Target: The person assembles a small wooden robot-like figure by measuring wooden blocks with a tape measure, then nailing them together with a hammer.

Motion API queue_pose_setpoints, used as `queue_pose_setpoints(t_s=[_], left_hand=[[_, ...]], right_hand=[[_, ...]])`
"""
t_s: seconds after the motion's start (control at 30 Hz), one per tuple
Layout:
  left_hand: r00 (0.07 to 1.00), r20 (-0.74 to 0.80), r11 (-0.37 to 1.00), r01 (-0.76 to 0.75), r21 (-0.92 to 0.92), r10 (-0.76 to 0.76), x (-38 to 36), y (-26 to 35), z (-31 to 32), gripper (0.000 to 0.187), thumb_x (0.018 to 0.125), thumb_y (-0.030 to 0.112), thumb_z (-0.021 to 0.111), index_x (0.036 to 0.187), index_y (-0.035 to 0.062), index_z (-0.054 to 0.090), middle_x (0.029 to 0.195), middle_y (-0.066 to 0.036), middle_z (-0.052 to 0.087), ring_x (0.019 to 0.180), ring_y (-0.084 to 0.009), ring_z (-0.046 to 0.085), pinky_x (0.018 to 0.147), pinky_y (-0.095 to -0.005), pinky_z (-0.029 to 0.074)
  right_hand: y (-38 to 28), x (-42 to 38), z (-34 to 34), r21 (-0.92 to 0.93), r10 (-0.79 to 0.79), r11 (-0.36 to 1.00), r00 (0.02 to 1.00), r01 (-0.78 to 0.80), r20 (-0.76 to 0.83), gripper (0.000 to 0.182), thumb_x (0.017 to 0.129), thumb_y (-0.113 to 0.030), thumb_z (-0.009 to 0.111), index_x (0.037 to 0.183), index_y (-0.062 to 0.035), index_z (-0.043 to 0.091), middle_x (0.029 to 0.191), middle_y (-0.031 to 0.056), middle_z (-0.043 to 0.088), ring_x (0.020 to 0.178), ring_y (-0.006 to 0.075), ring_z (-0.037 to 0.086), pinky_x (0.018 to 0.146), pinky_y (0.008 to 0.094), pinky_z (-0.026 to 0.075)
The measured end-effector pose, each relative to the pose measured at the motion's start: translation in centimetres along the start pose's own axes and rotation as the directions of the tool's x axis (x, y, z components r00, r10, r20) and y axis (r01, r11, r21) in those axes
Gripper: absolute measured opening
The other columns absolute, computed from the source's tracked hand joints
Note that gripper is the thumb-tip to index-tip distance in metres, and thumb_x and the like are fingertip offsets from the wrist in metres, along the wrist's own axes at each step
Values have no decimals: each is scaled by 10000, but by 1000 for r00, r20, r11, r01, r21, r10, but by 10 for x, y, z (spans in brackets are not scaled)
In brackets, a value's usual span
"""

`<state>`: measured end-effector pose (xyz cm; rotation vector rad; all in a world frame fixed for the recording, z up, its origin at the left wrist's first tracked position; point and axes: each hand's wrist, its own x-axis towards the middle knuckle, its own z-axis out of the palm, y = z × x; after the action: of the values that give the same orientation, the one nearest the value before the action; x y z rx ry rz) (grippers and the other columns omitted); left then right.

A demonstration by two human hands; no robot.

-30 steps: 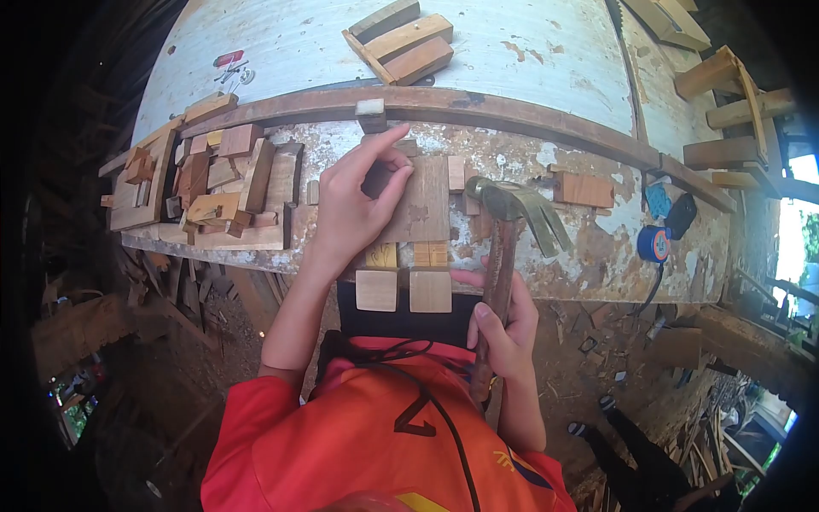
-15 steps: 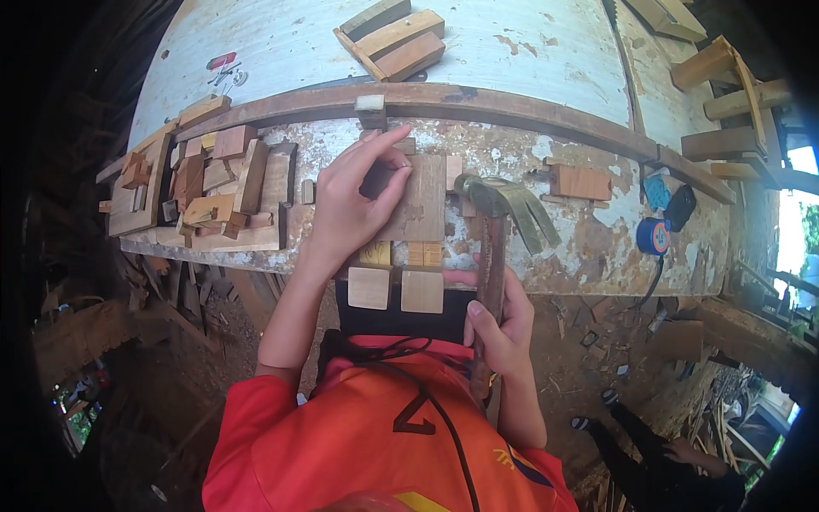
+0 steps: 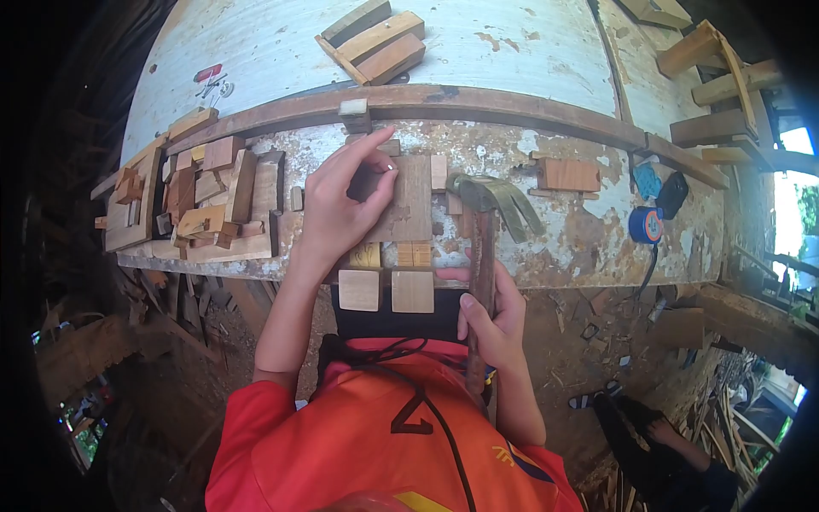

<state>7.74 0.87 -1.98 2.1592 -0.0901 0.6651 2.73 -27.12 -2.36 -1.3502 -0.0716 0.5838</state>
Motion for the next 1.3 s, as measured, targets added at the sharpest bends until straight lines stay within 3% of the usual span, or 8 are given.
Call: queue_pose_setpoints(t_s=[0.07,0.43,0.53,0.63,1.3], left_hand=[[1000,1,1000,-11,14,11,-1,-2,0,577,866,-37,793,1423,84,706,954,-87,776,885,-220,766,841,-352,607],[1000,10,1000,-7,17,7,-1,-2,1,580,869,-33,799,1429,86,707,960,-85,778,890,-206,764,843,-346,605],[1000,12,1000,-10,19,10,-1,-2,0,580,868,-33,800,1428,86,708,963,-85,780,889,-203,762,844,-345,604],[1000,12,1000,-12,22,12,0,-2,1,578,868,-33,802,1425,88,710,964,-87,781,889,-200,762,845,-345,603],[996,24,996,85,-16,-84,-1,0,2,585,868,-21,814,1432,90,703,928,-68,783,875,-174,766,845,-330,603]], right_hand=[[1,0,1,-3,-2,1000,1000,2,2,623,1007,38,543,1607,68,379,1312,214,732,583,76,602,525,222,508],[6,7,1,-15,-2,1000,1000,2,1,605,1013,33,536,1601,61,397,1231,180,744,583,76,599,525,224,505],[11,9,2,-46,-17,999,1000,17,-7,608,1051,-88,573,1605,60,371,1151,232,735,534,126,605,491,248,492],[13,10,2,-6,-15,1000,1000,15,-3,581,1033,20,529,1598,45,397,1119,163,747,571,80,596,530,228,496],[18,16,0,-7,-5,1000,1000,5,-8,515,1087,-40,533,1585,25,421,927,118,691,550,96,576,528,244,468]])
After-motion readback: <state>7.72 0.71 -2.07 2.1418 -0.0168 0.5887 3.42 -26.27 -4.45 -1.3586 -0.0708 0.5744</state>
